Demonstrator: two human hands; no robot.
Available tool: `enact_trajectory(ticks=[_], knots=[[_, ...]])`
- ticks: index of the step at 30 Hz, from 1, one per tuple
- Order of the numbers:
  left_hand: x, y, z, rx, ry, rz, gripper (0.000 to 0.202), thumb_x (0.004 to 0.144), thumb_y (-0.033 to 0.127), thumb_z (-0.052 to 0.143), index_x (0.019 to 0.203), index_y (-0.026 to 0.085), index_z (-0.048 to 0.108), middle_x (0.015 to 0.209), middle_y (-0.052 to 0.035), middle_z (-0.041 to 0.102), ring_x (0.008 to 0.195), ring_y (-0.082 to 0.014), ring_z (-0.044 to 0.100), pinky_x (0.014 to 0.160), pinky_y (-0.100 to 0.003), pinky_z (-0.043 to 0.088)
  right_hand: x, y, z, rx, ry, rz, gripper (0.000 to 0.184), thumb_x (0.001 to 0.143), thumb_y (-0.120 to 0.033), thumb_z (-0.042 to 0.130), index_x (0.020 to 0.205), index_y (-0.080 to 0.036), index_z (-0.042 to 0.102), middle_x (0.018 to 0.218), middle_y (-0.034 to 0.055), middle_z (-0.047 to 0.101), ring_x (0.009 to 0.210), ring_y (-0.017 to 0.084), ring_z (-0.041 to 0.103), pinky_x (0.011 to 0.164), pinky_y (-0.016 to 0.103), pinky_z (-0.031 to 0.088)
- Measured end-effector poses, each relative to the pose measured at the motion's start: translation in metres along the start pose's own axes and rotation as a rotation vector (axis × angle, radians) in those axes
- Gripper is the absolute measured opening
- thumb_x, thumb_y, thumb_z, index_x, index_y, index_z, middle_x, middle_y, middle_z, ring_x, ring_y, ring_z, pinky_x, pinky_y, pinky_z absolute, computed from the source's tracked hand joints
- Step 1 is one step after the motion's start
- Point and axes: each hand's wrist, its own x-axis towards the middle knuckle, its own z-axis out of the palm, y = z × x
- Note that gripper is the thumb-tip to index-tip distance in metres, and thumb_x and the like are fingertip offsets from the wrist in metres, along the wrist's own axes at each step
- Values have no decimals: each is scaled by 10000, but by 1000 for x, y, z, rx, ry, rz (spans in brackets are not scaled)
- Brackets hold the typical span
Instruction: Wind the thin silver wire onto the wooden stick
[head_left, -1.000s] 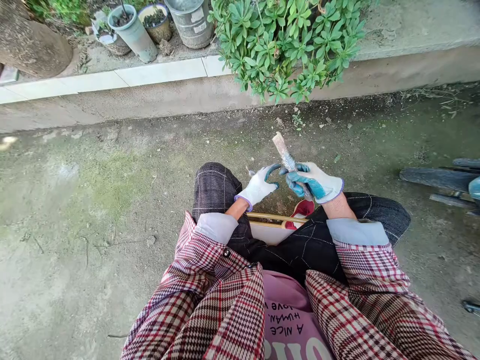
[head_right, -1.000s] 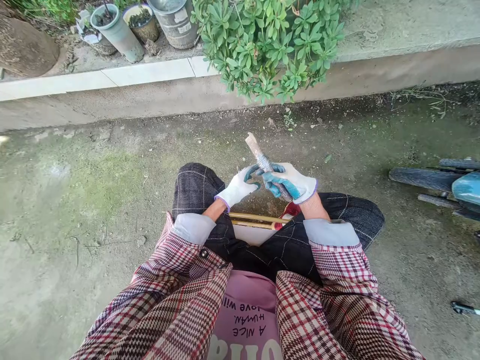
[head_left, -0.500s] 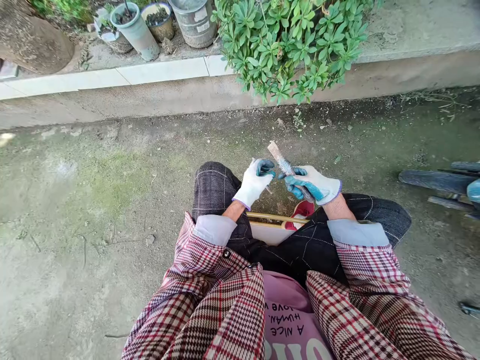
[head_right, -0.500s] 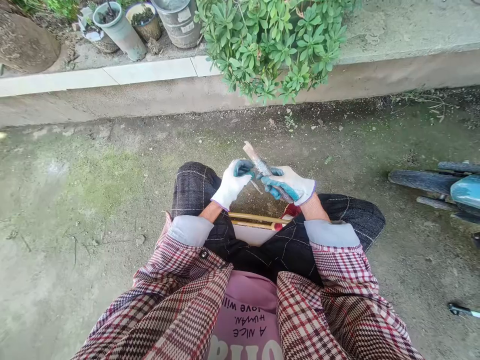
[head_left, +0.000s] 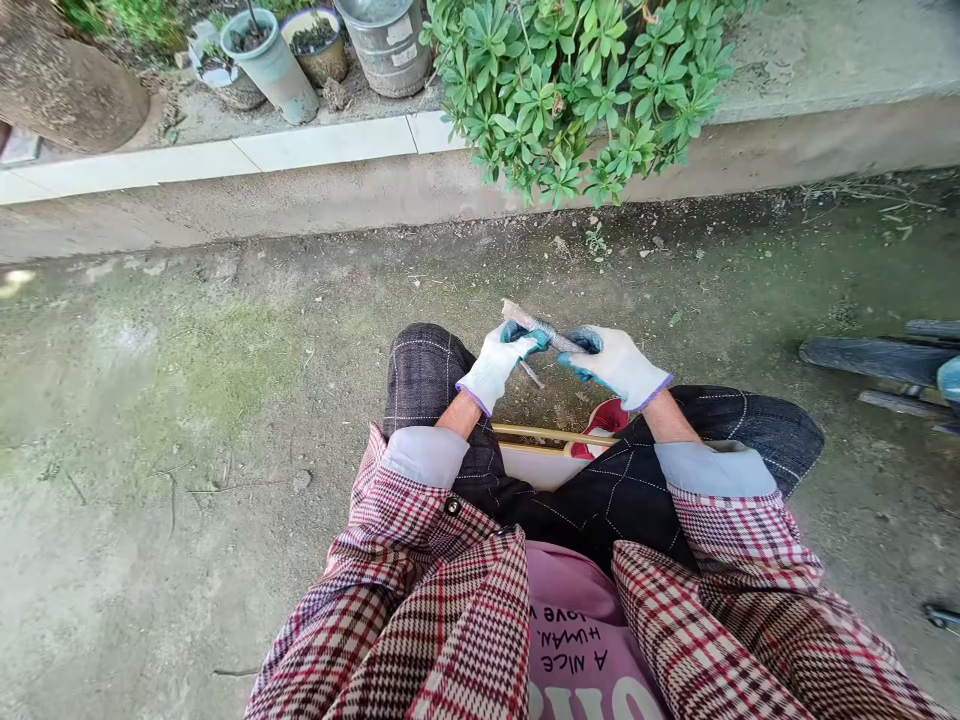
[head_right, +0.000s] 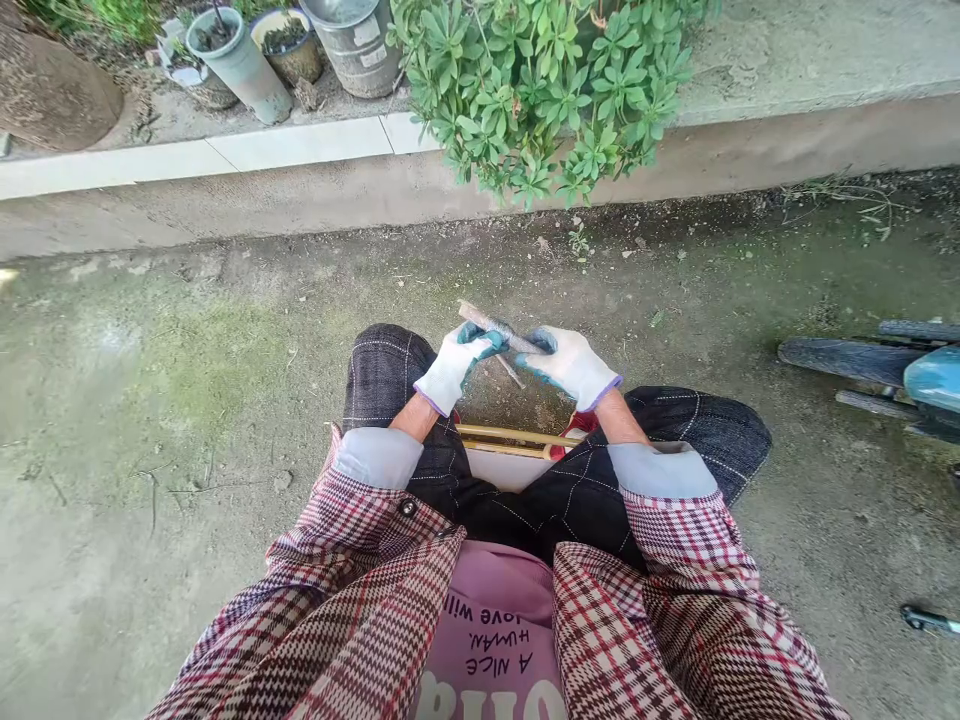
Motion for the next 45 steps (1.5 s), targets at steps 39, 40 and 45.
enact_trajectory(ticks=[39,40,45], knots=[[-17,12,-25,254,-575,-182,161,738,252,730,752,93,721,695,-38,675,621,-121,570,637,-247,452,-24,5,-34,316,-669,44,450,800,-579,708,877,-136,681,633,19,644,410,90,485,365,221,385],[-18,12,-27,284,-577,-189,145,713,237,738,745,96,724,718,-40,687,652,-130,584,647,-245,453,-24,6,-32,233,-734,33,427,800,-561,705,867,-139,688,652,24,657,437,97,509,395,223,412],[-23,7,-29,546,-490,-212,159,709,241,678,773,110,742,635,5,628,549,-93,494,519,-221,366,-18,13,-14,-329,-589,31,246,795,-426,712,701,-199,705,609,20,659,566,150,578,514,244,444]])
